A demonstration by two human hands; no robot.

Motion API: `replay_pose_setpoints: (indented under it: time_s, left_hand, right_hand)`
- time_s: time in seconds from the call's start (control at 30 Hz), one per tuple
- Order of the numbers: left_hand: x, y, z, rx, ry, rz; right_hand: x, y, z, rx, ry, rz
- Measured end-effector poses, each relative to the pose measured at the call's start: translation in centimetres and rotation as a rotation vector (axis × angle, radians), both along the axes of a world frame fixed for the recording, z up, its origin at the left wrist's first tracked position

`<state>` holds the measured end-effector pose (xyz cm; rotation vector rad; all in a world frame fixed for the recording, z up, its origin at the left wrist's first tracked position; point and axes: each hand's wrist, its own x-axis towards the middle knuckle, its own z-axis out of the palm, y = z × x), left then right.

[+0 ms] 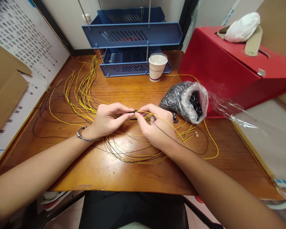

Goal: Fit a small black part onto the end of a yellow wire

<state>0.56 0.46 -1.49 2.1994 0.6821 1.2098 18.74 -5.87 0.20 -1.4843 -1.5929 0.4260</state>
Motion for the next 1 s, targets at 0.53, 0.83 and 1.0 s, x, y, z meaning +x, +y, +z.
replay_pose_setpoints:
  time_s: [0.53,0.83,1.0]
  left_hand:
    - [0.09,-0.07,0.16,0.045,-0.014,0.003]
    - [0.16,0.00,0.07,0.058,-0.015,-0.003]
    - [0.14,-0.08,0.20,0.063,-0.003,0.014]
  right_hand:
    - [0.17,0.05,-0.21,-0.015,0.022,-0.026]
    - [0.20,0.06,-0.09,0.007,-0.012,-0.032]
    - [0.28,0.17,-0.15,0.030,-0.048,-0.048]
